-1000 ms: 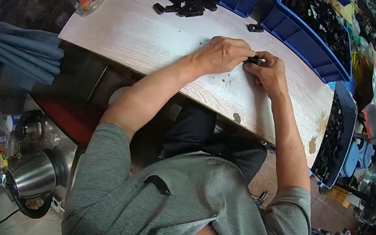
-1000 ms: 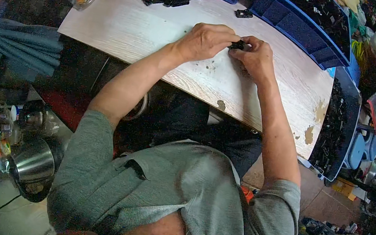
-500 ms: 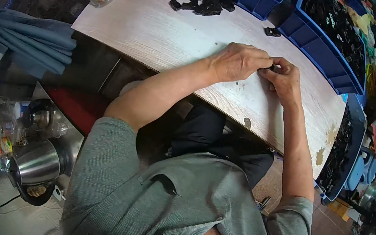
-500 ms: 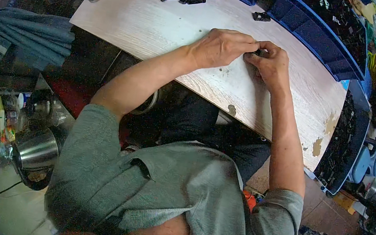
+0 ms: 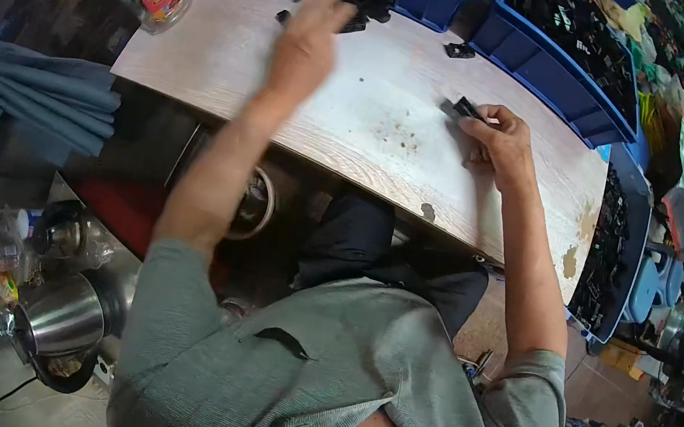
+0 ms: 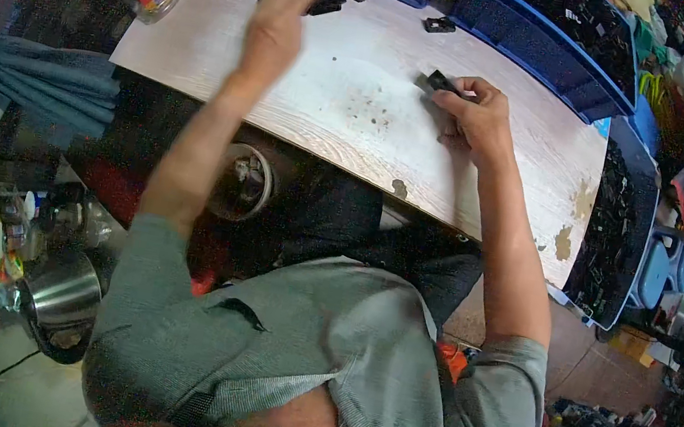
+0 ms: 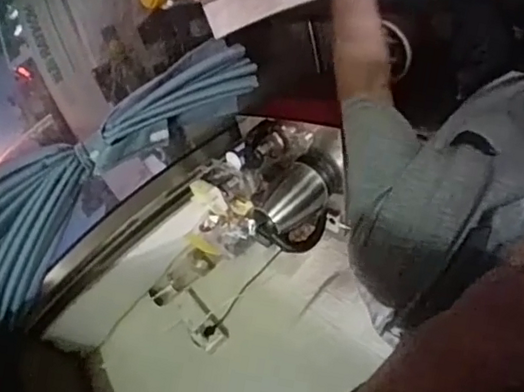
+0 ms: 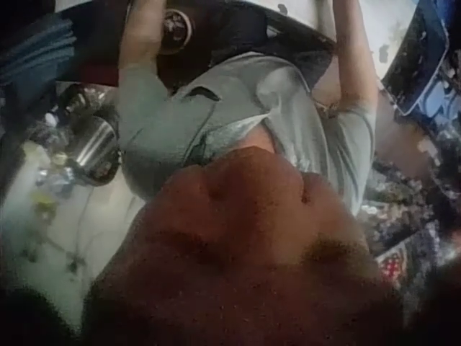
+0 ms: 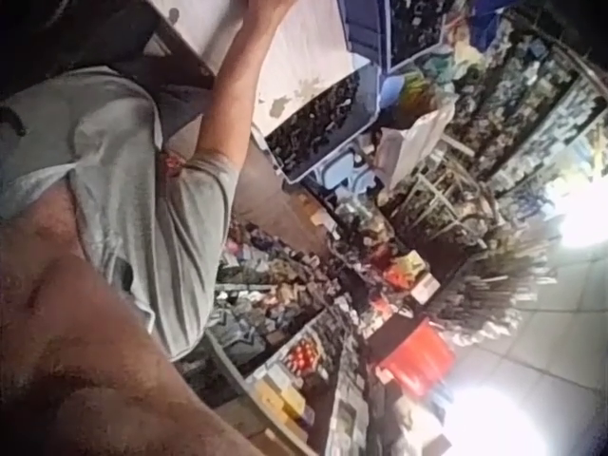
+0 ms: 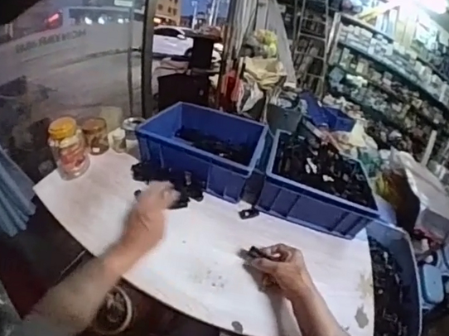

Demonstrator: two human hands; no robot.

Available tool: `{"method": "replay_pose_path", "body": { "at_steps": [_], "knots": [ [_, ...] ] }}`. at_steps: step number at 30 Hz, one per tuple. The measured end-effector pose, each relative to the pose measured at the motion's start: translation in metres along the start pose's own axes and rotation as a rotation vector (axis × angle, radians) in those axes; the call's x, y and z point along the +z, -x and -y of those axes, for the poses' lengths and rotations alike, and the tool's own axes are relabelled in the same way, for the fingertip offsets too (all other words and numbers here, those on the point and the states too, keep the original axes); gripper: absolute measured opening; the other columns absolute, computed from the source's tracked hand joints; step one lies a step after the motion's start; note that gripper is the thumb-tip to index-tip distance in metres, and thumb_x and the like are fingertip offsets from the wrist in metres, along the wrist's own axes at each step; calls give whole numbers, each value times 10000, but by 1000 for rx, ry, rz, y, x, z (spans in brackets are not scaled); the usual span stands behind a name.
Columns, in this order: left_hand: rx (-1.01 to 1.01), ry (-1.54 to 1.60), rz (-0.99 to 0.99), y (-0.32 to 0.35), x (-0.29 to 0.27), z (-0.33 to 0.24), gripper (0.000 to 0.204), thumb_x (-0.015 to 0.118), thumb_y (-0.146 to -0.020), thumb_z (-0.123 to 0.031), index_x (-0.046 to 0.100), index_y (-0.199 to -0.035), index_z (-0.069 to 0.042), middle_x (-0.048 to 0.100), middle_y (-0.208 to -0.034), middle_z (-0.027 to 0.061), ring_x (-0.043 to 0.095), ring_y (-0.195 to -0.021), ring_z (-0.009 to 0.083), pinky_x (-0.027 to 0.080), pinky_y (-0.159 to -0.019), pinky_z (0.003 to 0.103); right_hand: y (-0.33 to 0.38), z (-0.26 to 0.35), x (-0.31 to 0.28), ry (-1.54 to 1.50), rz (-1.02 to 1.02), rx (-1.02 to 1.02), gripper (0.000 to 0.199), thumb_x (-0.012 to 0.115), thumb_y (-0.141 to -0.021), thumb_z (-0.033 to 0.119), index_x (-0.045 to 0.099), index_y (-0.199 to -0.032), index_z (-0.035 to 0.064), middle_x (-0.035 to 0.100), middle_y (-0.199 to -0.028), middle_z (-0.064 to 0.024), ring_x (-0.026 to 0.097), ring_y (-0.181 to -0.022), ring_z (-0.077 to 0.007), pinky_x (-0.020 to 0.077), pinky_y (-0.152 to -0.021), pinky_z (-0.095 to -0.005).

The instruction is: Assembling small black plastic components at a workbench.

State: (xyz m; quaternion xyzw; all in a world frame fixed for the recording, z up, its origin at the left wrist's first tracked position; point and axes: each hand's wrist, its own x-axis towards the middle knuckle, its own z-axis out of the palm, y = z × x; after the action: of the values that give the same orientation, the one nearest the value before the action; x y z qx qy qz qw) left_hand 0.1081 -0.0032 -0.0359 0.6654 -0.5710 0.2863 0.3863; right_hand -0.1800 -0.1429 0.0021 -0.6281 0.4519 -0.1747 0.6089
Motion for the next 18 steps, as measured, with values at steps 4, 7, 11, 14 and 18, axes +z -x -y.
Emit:
{"method": "replay_pose_path", "body": {
  "at_steps": [4,7,11,14,18],
  "knots": [
    [-82,-241,217,16,-25,66,341,501,-903,21,703,-1174,-24,679,-1250,169,622,-1152,384,508,-1000,446,4,-11,-39,-74,-78,36,223,791,-823,150,659,-969,45,534,-621,21,499,-494,-93,404,-436,-255],
    [-63,-219,245,24,-34,63,286,519,-919,-7,707,-1134,-20,703,-1152,144,672,-1023,357,550,-868,428,-11,-37,-98,-90,-233,-68,216,774,-844,163,682,-977,20,530,-610,11,518,-493,-111,460,-453,-277],
    [-49,-152,275,26,-38,29,246,560,-914,-28,716,-1104,-17,707,-1116,146,673,-984,356,552,-850,428,-19,-60,-202,-248,-634,-94,276,771,-857,208,703,-1042,14,570,-646,-32,595,-541,-173,523,-490,-326],
    [19,-10,264,30,-33,4,213,599,-902,-38,725,-1072,-13,714,-1092,149,671,-958,350,556,-835,420,-6,-64,-250,-285,-861,-30,311,772,-861,228,680,-1073,19,587,-696,-73,646,-593,-238,618,-557,-436],
    [72,83,254,31,-16,-24,211,619,-891,-37,726,-1071,-13,730,-1037,123,667,-938,317,554,-816,413,-7,-47,-202,-193,-732,-42,326,769,-868,217,666,-1127,47,616,-852,-96,664,-611,-247,637,-568,-458]
  ]
}}
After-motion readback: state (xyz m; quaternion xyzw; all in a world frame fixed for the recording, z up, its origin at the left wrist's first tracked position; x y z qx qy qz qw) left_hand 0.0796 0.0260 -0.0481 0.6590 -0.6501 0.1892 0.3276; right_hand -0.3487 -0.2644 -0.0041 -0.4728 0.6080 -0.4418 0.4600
